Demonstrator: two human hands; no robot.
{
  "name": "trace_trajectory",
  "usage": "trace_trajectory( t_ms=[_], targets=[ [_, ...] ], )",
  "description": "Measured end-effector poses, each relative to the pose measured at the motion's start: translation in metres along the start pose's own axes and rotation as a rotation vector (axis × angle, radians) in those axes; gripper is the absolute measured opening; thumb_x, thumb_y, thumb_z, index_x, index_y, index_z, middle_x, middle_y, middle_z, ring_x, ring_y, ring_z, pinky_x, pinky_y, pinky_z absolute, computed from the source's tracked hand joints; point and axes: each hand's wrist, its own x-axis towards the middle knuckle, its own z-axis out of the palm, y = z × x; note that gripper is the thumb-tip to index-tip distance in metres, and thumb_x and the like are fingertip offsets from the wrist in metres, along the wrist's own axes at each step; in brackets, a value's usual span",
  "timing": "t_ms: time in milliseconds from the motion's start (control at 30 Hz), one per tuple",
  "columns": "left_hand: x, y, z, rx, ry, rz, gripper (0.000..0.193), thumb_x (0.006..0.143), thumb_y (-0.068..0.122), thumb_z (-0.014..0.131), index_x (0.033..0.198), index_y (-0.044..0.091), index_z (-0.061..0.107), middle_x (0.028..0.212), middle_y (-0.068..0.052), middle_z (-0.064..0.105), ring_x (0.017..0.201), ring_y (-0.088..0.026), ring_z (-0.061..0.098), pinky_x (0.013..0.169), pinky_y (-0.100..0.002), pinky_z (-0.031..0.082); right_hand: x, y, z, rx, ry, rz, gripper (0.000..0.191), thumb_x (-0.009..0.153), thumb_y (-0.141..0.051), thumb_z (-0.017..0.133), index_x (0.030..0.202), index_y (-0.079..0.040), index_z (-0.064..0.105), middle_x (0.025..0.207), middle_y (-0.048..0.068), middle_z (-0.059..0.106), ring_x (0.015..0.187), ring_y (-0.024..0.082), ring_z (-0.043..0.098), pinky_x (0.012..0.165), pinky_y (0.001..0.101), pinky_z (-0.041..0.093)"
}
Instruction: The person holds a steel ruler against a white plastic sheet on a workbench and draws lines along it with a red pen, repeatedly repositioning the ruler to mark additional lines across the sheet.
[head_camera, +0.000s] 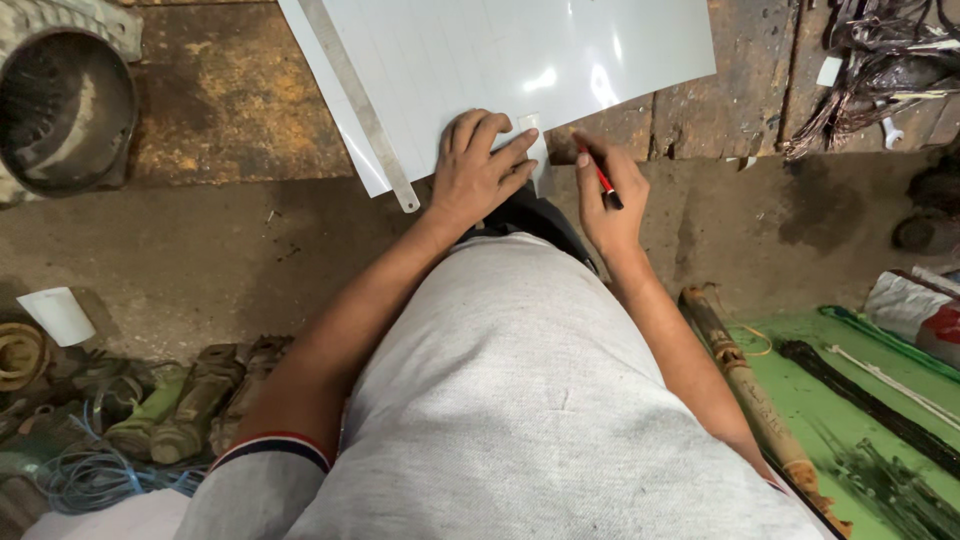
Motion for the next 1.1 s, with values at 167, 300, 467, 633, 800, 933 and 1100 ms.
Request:
trace_trajectory(
  t_ms=[167, 300, 467, 633, 800, 933, 1100],
  targets=[
    [-0.001, -0.001, 0.002, -0.001, -0.008, 0.003, 0.036, 0.095, 0.032, 0.081, 0.127, 0.018, 0.074, 0.123, -0.007, 0.054, 0.123, -0.028, 0.047, 0.108, -0.049, 0.043, -0.002, -0.007, 0.002, 0.006, -0.013, 0.021, 0.02, 0.105, -0.009, 0.065, 0.122, 0.001, 0.067, 0.11, 0.016, 0.074, 0.1, 0.025, 0.075, 0.087, 0.0338, 0.057],
    [-0.001, -0.002, 0.003, 0.012, -0.013, 0.012, 0.036, 0.095, 0.033, 0.08, 0.127, 0.019, 0.073, 0.123, -0.006, 0.054, 0.123, -0.028, 0.046, 0.107, -0.048, 0.042, -0.001, -0.013, 0.003, 0.039, -0.032, 0.071, 0.018, 0.104, -0.01, 0.065, 0.118, -0.001, 0.07, 0.107, 0.015, 0.076, 0.096, 0.024, 0.076, 0.082, 0.0323, 0.057],
    [-0.001, -0.001, 0.002, 0.002, -0.028, 0.018, 0.037, 0.096, 0.034, 0.08, 0.128, 0.018, 0.073, 0.123, -0.007, 0.054, 0.124, -0.028, 0.046, 0.108, -0.048, 0.042, 0.002, -0.014, 0.003, -0.012, -0.038, 0.015, 0.018, 0.104, -0.009, 0.066, 0.12, -0.001, 0.071, 0.106, 0.016, 0.076, 0.096, 0.025, 0.076, 0.084, 0.0329, 0.058],
    [0.0, -0.001, 0.001, 0.001, -0.033, 0.023, 0.037, 0.095, 0.032, 0.081, 0.128, 0.018, 0.073, 0.124, -0.007, 0.053, 0.124, -0.028, 0.046, 0.108, -0.049, 0.041, 0.01, -0.011, 0.008, -0.012, -0.057, 0.061, 0.018, 0.103, -0.011, 0.066, 0.118, -0.002, 0.072, 0.103, 0.015, 0.077, 0.092, 0.023, 0.077, 0.076, 0.0321, 0.058],
    [0.001, 0.002, 0.0, 0.007, -0.028, 0.014, 0.039, 0.092, 0.029, 0.082, 0.128, 0.016, 0.074, 0.125, -0.007, 0.053, 0.124, -0.029, 0.046, 0.108, -0.049, 0.041, 0.022, -0.012, 0.012, -0.019, -0.099, 0.019, 0.019, 0.104, -0.013, 0.066, 0.118, -0.003, 0.074, 0.103, 0.017, 0.076, 0.09, 0.028, 0.076, 0.078, 0.0351, 0.057],
    [0.003, 0.004, -0.006, -0.023, -0.056, -0.014, 0.04, 0.09, 0.026, 0.083, 0.127, 0.015, 0.074, 0.126, -0.007, 0.054, 0.124, -0.029, 0.047, 0.108, -0.049, 0.041, 0.023, -0.018, 0.006, -0.095, -0.15, -0.01, 0.018, 0.102, -0.013, 0.067, 0.115, -0.004, 0.076, 0.099, 0.017, 0.076, 0.088, 0.033, 0.073, 0.078, 0.0391, 0.056],
    [0.005, 0.008, -0.01, -0.02, -0.057, -0.036, 0.041, 0.087, 0.026, 0.082, 0.126, 0.015, 0.074, 0.125, -0.007, 0.054, 0.124, -0.03, 0.047, 0.108, -0.05, 0.041, 0.029, -0.021, 0.007, -0.118, -0.164, -0.032, 0.016, 0.102, -0.012, 0.067, 0.113, -0.003, 0.075, 0.098, 0.018, 0.075, 0.088, 0.035, 0.072, 0.078, 0.0409, 0.056]
  ],
)
